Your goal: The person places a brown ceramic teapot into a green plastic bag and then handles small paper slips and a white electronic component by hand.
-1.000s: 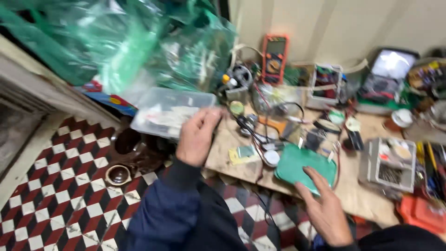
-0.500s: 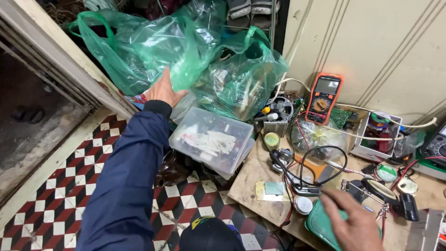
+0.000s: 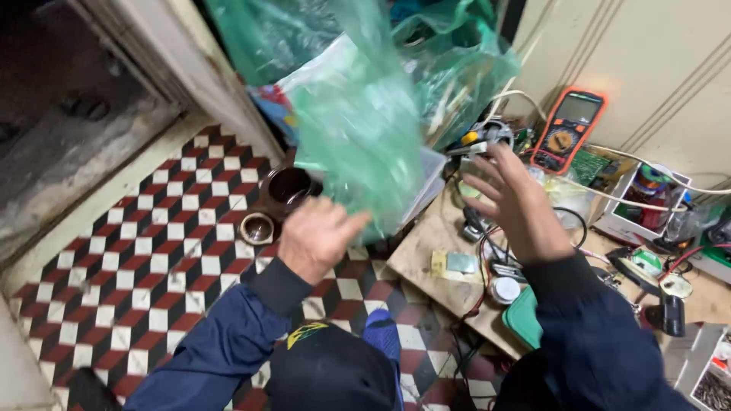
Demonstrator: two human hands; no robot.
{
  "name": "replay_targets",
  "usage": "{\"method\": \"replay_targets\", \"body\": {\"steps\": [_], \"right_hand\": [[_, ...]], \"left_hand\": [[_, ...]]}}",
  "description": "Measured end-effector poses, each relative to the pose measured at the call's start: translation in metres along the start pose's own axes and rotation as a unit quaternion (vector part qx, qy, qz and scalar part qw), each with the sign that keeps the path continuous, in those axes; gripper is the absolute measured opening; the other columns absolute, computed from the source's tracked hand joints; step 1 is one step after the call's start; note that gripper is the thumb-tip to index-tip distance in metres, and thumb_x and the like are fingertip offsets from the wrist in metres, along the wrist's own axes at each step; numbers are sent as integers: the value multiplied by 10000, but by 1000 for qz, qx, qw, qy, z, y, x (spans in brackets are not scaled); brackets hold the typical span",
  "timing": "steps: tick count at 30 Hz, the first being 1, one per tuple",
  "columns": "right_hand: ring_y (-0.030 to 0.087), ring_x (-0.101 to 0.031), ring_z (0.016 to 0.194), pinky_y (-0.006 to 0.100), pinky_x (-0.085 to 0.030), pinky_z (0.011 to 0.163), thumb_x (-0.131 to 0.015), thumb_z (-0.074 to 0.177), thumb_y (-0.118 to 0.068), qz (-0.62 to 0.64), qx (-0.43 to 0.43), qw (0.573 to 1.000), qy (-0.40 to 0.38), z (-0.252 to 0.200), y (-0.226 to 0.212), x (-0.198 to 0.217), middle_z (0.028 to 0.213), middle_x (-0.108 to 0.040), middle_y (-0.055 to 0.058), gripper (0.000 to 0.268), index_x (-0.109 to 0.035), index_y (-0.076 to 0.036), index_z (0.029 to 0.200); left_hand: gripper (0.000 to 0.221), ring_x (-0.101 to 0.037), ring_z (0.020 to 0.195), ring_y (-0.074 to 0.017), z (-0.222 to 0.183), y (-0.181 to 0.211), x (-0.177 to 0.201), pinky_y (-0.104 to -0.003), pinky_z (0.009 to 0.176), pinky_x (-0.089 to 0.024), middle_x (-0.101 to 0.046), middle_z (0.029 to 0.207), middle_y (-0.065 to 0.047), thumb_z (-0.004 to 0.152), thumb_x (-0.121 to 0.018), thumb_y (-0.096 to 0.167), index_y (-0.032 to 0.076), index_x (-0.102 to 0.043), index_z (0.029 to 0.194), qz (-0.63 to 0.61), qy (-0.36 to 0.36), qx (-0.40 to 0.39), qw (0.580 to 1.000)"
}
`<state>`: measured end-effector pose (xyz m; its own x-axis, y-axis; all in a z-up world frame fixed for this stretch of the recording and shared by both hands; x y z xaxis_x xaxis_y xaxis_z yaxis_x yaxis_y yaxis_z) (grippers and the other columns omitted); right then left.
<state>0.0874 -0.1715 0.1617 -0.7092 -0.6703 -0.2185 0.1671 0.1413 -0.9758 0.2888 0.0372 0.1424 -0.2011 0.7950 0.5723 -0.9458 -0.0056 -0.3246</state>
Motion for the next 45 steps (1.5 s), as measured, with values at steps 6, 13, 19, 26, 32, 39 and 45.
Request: {"method": "replay_targets", "body": {"steps": [6, 13, 19, 26, 32, 39, 45], "right_hand": [[317, -810, 1070, 500, -668, 870, -915, 909, -313, -256, 2, 966, -45, 61, 110, -111, 1195, -810, 199, 639, -695, -100, 1469], [211, -752, 1273, 427, -617, 1058, -747, 961, -439, -199, -52, 976, -68, -3, 203, -227, 1365, -796, 13, 398, -829, -315, 1330], [130, -754, 928, 336, -661, 866, -746, 1056, -251, -87, -42, 988, -122, -62, 248, -260, 978, -837, 95, 327, -817, -111, 1342], [389, -749, 1233, 569, -585, 1082, -716, 1047, -289, -352, 7, 931, -97, -68, 257, -246, 1206, -836, 153, 348, -827, -143, 1342], [426, -730, 1231, 585, -556, 1127, -626, 1018, -213, -478, -5, 877, -48, -35, 325, -220, 1225, -832, 139, 387, -821, -258, 1349], [436, -742, 1180, 606, -595, 1030, -691, 960, -230, -494, 94, 834, -226, -55, 301, -302, 1152, -848, 117, 347, -808, -299, 1279], [446, -743, 1195, 620, -605, 1018, -683, 973, -161, -500, 93, 810, -290, -45, 283, -312, 1221, -835, 142, 375, -767, -265, 1323]], "left_hand": [[228, -554, 831, -265, -107, 33, 58, -401, 859, -551, -427, 851, -18, 1153, -574, 132, 202, -784, 1209, -63, -43, 5, 997], [491, -657, 1210, -369, -273, -2, 59, -414, 1047, -522, -671, 1394, -170, 915, -544, 139, 16, -712, 1360, -342, -205, 441, 804], [1109, -562, 1495, -496, -292, -40, 79, -640, 1188, -479, -453, 1729, -301, 965, -544, 858, 84, -385, 1742, -539, 72, 736, 403], [580, -818, 1061, -192, -416, -73, 42, -317, 1025, -618, -865, 1123, -40, 848, -968, 536, 184, -816, 1282, -226, -87, 701, 671], [396, -746, 1023, -217, -548, -126, 159, -364, 906, -584, -790, 1152, -24, 886, -783, 389, 218, -775, 1244, 33, -112, 726, 678], [1334, -571, 1376, -584, -318, -78, 170, -688, 1130, -511, -328, 1766, -307, 649, -1052, 453, 86, -385, 1744, 29, -295, 570, 766], [73, -800, 1063, -232, -439, -95, 124, -374, 1018, -593, -850, 1011, 1, 1065, -809, 302, 246, -856, 1067, -14, 17, 610, 792]]}}
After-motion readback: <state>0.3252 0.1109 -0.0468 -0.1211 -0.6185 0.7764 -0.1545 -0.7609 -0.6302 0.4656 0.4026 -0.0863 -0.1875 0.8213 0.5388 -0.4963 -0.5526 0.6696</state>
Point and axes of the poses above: each hand's wrist, its own z-axis towards the middle knuckle, its own x-axis out of the back of the hand, y = z × x, the point moved 5 cm from there along z, towards the middle knuckle
